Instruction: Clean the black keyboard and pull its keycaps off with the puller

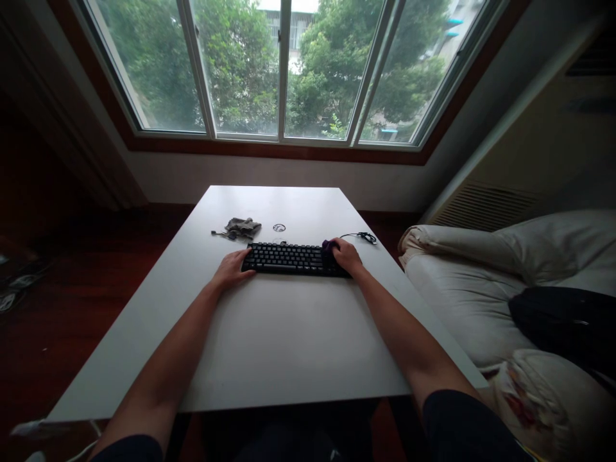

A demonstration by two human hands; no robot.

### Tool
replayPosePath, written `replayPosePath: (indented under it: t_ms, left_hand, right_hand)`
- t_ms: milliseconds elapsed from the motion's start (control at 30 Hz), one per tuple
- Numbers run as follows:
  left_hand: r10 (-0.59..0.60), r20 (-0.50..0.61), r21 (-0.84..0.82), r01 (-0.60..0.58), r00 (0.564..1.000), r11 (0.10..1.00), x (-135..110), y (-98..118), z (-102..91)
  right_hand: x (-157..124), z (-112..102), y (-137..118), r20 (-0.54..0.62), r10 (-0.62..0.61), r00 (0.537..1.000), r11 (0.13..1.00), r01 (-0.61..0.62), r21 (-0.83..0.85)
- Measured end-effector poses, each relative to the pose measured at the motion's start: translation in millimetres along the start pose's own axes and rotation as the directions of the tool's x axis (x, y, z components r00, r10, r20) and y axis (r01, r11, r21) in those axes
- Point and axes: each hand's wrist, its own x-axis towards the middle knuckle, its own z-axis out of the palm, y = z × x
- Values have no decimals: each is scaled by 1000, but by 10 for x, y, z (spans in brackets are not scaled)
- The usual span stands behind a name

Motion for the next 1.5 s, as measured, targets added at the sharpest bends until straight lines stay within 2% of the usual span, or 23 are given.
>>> replayPosePath:
  t_ms: [167,400,533,800,1167,1300,1500]
  left_hand:
    - [-8,2,-4,8,1000,1000,-4,-5,0]
    - [-4,-10,5,4,1000,1000,-4,-25,22]
    - [-5,-9,4,5,1000,1000,-7,-26,21]
    - [-6,-6,9,7,1000,1000,-9,-20,2]
    - [-13,-11,-3,13,1000,1000,-11,11,0]
    - [-18,-6,3,18,1000,1000,-17,19,-9]
    - [-13,-3,1,13,1000,1000,-21,12,-17]
  right_hand:
    - [-27,-30,-23,116,-131,985,981,145,-129]
    - [-1,-147,-30,233,-174,957,962,216,-167]
    - [114,-193,-2,267,-147,953,965,197,-172]
    - [337,-219,223,333,25,943,962,68,-266]
    - [242,-243,204,376,-109,920,958,198,-207]
    - [262,-311,135,331,-106,938,947,197,-254]
    - [332,-438,20,412,-113,904,908,262,-326]
